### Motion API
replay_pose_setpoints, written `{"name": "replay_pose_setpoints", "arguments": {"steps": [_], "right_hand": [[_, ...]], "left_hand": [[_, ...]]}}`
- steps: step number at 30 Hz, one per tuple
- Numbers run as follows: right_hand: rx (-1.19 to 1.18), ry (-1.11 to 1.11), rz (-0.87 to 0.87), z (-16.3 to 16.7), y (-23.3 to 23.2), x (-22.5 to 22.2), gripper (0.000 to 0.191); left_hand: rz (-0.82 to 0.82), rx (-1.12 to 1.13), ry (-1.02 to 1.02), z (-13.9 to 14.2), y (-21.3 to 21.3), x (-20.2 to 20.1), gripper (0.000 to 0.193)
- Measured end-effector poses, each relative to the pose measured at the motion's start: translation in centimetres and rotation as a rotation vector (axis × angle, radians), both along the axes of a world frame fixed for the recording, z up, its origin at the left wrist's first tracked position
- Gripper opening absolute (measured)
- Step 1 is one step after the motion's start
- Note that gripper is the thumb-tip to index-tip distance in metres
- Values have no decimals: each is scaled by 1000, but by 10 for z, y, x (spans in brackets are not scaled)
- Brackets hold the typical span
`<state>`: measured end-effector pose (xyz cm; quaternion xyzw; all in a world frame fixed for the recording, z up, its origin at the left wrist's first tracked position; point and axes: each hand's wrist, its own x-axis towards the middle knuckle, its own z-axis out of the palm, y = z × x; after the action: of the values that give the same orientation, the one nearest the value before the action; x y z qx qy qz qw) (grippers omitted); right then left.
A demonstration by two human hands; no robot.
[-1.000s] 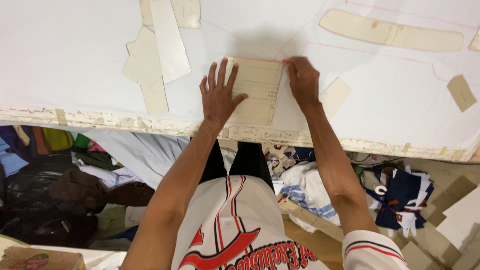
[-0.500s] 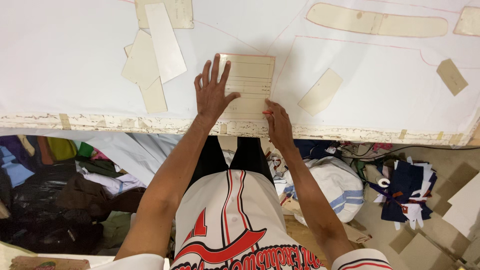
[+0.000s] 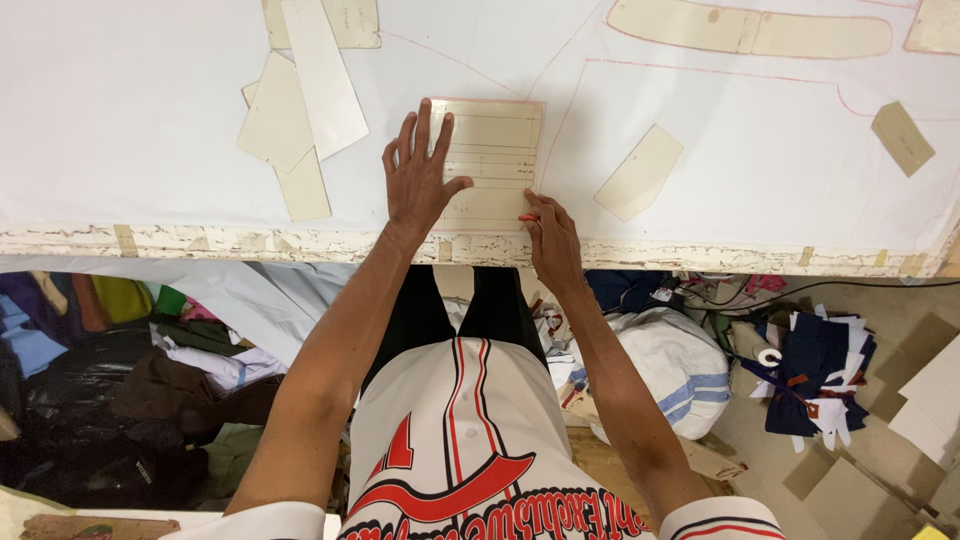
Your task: The person uses a piece of chalk to trace around several cardboard pattern templates laid onto a large sheet of white fabric on a cutting table.
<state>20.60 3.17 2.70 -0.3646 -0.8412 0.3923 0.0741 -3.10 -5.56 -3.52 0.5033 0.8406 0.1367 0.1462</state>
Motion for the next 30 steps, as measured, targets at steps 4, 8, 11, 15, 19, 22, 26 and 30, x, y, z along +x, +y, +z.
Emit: {"name": "replay_pose_setpoints", "arguments": {"steps": [4,8,11,15,19,22,26,30], "right_hand": [[14,7,-9,4,-2,-2,39],[-37,13,-31,11,-3,-7,36],[-34,-4,-38,13,-3,-10,36],[16,11,-98,6,-12,-19,31],[-114,152,-255,-11,-42,-49,17],[-368,216,-333,-24,-64,-88,11],[-338,142,-356,-24,-86,-127,29],[-231,171,-315,-20,-91,-152,20]], "left_hand": [[-11,-8,-10,-1,0,-2,111],[-27,25,18,2,-1,-3,110],[-51,-24,-11,4,0,-7,107],[-116,-4,155,10,-1,-20,86],[-160,-31,46,17,-3,-36,83],[-186,-41,22,20,0,-44,78],[-221,29,47,21,-4,-58,70],[-239,53,31,22,-10,-69,67]]}}
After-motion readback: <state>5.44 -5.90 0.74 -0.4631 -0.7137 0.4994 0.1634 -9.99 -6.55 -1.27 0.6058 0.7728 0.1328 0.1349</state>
